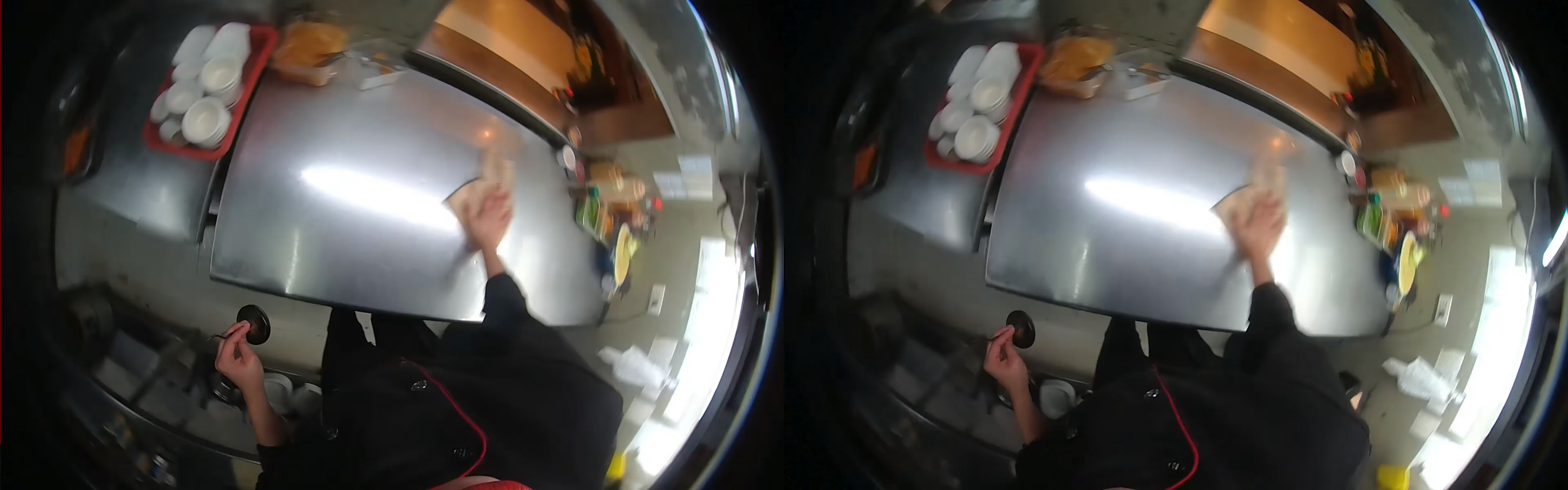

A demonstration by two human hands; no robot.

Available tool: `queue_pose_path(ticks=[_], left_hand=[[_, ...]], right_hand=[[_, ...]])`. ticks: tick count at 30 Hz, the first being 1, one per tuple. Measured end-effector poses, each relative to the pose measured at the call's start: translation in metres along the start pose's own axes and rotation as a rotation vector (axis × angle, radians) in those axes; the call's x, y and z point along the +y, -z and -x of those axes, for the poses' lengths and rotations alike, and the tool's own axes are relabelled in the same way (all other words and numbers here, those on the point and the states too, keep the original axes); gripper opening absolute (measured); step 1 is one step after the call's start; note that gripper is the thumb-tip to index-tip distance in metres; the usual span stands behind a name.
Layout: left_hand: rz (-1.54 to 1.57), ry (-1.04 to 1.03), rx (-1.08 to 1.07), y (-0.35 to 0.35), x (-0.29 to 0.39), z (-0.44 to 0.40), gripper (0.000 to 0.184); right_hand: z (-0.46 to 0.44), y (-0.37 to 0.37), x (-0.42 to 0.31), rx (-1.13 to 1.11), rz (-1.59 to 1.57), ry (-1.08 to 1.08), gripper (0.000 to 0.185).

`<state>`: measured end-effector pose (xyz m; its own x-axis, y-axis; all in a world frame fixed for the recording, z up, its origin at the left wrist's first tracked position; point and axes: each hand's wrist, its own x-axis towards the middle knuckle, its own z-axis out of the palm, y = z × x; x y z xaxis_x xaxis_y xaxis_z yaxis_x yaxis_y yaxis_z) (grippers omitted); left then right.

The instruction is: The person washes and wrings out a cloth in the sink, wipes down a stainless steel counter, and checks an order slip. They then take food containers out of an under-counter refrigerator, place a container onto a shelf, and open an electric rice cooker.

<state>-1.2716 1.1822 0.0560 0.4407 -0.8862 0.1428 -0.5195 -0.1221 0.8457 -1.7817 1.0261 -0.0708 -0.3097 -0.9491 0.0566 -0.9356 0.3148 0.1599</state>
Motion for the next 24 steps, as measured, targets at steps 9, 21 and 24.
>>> queue_pose_path(ticks=[9,21,24], left_hand=[[-0.05,-0.177,-0.107,-0.132,0.006,-0.102,0.016],[-0.236,-0.24,-0.098,-0.173,0.02,-0.077,0.014],[-0.233,-0.264,0.233,-0.185,0.044,-0.06,0.017]], right_hand=[[-0.155,-0.002,-0.095,0.057,-0.241,-0.147,0.083],[-0.189,-0.057,0.144,0.296,-0.17,-0.183,0.066],[-0.147,-0.038,0.093,0.245,-0.347,-0.293,0.039]])
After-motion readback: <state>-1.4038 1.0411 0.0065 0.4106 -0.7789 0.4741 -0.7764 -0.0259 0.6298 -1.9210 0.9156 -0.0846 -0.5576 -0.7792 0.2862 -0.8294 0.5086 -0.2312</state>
